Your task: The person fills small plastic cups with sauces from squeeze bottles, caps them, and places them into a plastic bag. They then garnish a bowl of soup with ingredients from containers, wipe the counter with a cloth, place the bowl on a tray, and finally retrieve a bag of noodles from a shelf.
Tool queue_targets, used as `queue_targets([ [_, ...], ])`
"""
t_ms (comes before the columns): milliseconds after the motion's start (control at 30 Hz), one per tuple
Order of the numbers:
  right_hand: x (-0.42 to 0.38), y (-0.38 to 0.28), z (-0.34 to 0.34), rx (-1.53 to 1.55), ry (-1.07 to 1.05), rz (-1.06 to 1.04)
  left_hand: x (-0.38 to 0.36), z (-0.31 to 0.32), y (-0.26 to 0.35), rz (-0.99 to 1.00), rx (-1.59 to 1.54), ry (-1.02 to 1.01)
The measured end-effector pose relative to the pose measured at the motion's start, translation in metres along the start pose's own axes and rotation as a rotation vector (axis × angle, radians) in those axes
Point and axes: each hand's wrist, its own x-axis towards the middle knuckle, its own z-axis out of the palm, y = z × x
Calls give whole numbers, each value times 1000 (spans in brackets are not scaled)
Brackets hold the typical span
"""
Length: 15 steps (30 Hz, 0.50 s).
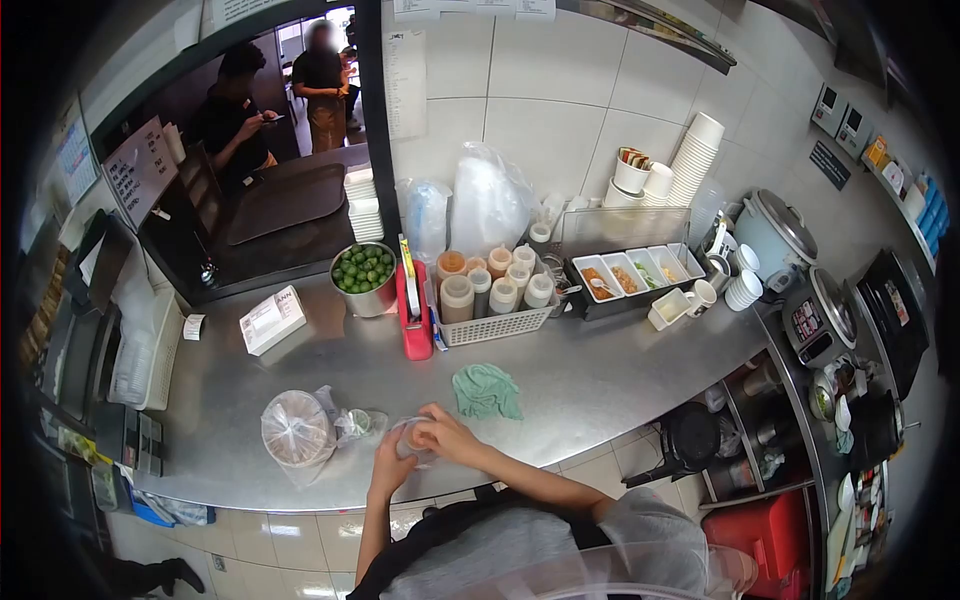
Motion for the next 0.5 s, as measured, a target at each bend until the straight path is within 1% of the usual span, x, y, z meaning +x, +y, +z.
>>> queue_targets([
  [67,11,-2,-7,73,-59,-32,4,-7,18,91,71,56],
  [167,24,1,-10,51,-211,73,8,-20,55,-112,-118,26],
  [267,44,-2,-14,57,-316,170,6,-15,43,-35,-119,104],
  [367,51,-13,-13,-185,-295,102,2,-25,59,-103,-234,65],
  [467,55,-10,-6,-228,-246,-10,-1,-29,64,-66,-317,153],
  [500,59,-7,-3,-203,-267,-36,0,-29,61,-65,-339,176],
])
